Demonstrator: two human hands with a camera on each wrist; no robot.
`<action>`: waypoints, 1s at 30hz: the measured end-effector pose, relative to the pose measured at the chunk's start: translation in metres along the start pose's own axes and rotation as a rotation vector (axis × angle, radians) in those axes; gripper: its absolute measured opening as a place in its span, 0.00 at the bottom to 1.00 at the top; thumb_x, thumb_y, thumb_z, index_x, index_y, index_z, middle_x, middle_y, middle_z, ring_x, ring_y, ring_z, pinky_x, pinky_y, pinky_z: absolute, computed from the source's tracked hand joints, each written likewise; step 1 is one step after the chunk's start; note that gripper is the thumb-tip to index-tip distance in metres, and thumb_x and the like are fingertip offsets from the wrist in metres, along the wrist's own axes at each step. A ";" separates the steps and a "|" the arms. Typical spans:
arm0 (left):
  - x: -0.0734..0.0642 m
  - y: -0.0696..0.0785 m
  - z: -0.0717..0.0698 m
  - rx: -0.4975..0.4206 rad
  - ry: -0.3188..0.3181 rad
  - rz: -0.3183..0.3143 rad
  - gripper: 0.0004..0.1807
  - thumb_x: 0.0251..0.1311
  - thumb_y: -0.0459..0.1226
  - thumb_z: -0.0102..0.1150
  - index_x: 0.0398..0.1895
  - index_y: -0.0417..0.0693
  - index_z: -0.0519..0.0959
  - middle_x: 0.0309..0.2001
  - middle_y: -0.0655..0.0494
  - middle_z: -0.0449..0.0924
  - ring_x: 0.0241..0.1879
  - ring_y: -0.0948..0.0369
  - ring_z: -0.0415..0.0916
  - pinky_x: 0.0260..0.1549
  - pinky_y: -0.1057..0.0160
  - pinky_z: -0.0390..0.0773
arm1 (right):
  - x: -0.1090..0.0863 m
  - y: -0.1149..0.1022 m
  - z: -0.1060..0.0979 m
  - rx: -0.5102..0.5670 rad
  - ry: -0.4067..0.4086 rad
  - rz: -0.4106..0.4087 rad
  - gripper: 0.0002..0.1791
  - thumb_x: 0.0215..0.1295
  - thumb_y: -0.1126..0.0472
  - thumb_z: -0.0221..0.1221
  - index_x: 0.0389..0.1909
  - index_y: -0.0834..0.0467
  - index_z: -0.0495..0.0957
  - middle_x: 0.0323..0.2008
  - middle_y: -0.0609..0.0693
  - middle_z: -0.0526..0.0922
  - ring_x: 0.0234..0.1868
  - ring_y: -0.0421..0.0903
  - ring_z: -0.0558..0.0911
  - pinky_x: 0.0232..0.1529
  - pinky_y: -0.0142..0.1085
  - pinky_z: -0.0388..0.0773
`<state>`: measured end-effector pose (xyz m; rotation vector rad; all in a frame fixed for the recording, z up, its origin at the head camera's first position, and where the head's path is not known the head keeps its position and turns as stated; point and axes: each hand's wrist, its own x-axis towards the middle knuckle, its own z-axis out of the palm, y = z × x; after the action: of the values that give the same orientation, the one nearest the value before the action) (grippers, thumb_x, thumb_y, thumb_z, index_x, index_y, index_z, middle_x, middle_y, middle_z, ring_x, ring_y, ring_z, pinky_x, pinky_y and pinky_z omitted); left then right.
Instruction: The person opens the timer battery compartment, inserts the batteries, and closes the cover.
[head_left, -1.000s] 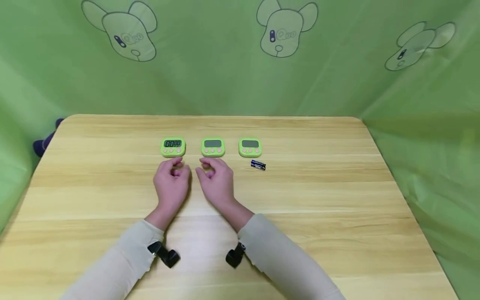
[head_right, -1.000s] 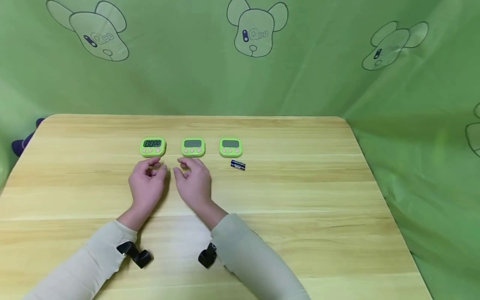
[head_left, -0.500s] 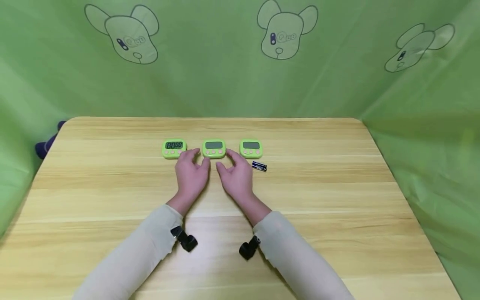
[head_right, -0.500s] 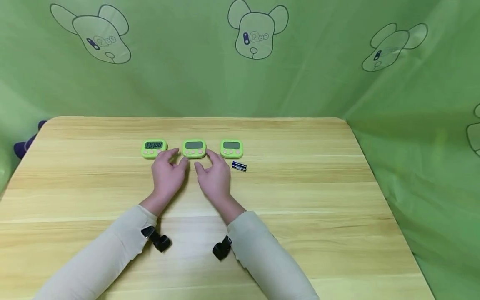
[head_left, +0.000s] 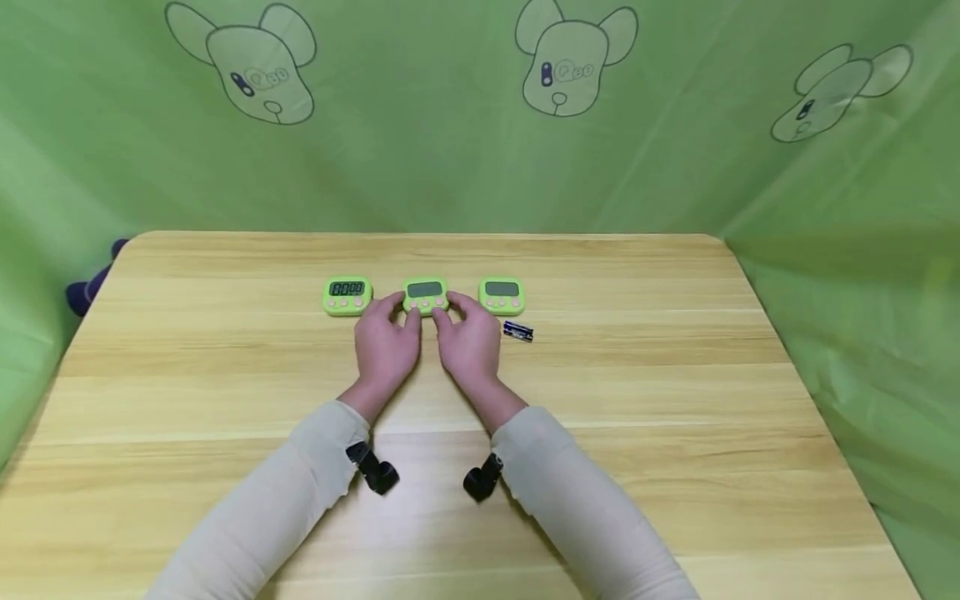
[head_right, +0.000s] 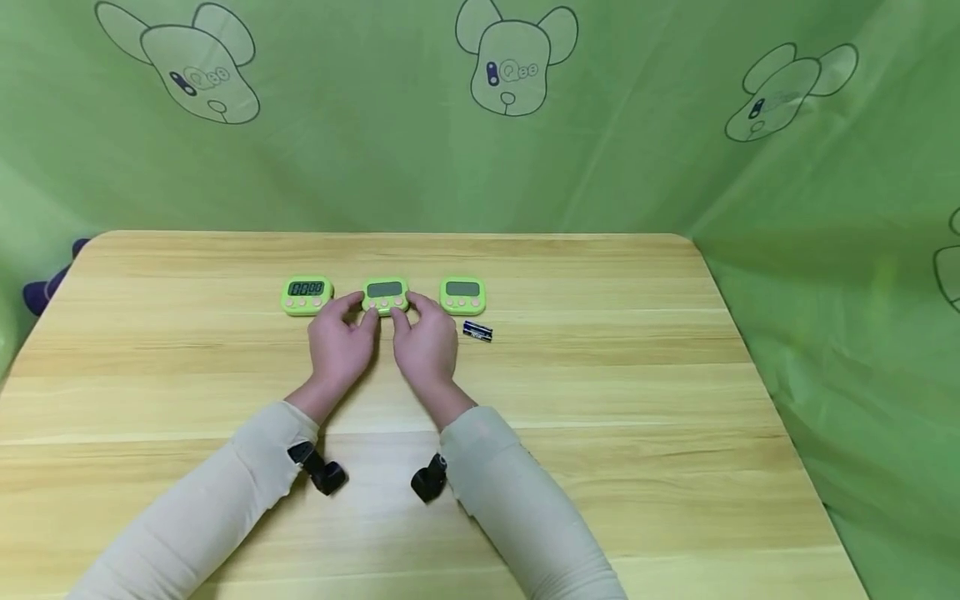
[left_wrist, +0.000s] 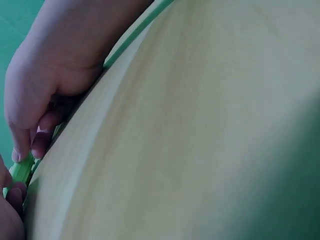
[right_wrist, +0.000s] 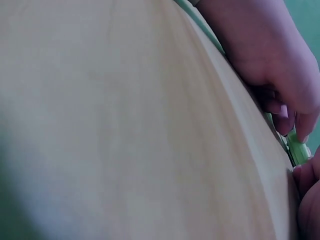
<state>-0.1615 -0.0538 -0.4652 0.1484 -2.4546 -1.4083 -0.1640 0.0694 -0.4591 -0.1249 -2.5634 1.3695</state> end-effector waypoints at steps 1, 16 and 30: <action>-0.001 0.000 -0.001 -0.027 0.007 -0.002 0.19 0.63 0.34 0.64 0.55 0.34 0.80 0.46 0.43 0.82 0.36 0.53 0.78 0.39 0.56 0.80 | -0.001 0.000 -0.001 0.032 0.005 0.006 0.19 0.64 0.59 0.68 0.54 0.59 0.83 0.50 0.53 0.85 0.28 0.40 0.84 0.34 0.32 0.84; -0.025 -0.006 -0.018 -0.323 0.049 0.008 0.25 0.54 0.22 0.64 0.58 0.32 0.78 0.40 0.44 0.79 0.29 0.61 0.73 0.27 0.75 0.74 | -0.021 0.010 -0.010 0.353 -0.017 -0.146 0.21 0.52 0.70 0.75 0.48 0.68 0.82 0.37 0.54 0.83 0.33 0.44 0.85 0.34 0.31 0.85; -0.046 -0.008 -0.040 -0.627 -0.226 -0.032 0.22 0.67 0.29 0.61 0.63 0.31 0.74 0.37 0.39 0.78 0.28 0.52 0.80 0.27 0.58 0.86 | -0.042 0.009 -0.039 0.566 -0.142 -0.336 0.11 0.49 0.84 0.68 0.34 0.72 0.84 0.43 0.66 0.82 0.42 0.58 0.84 0.41 0.40 0.85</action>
<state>-0.1057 -0.0799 -0.4624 -0.1190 -2.0415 -2.2290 -0.1144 0.0988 -0.4527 0.4877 -2.0584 1.9333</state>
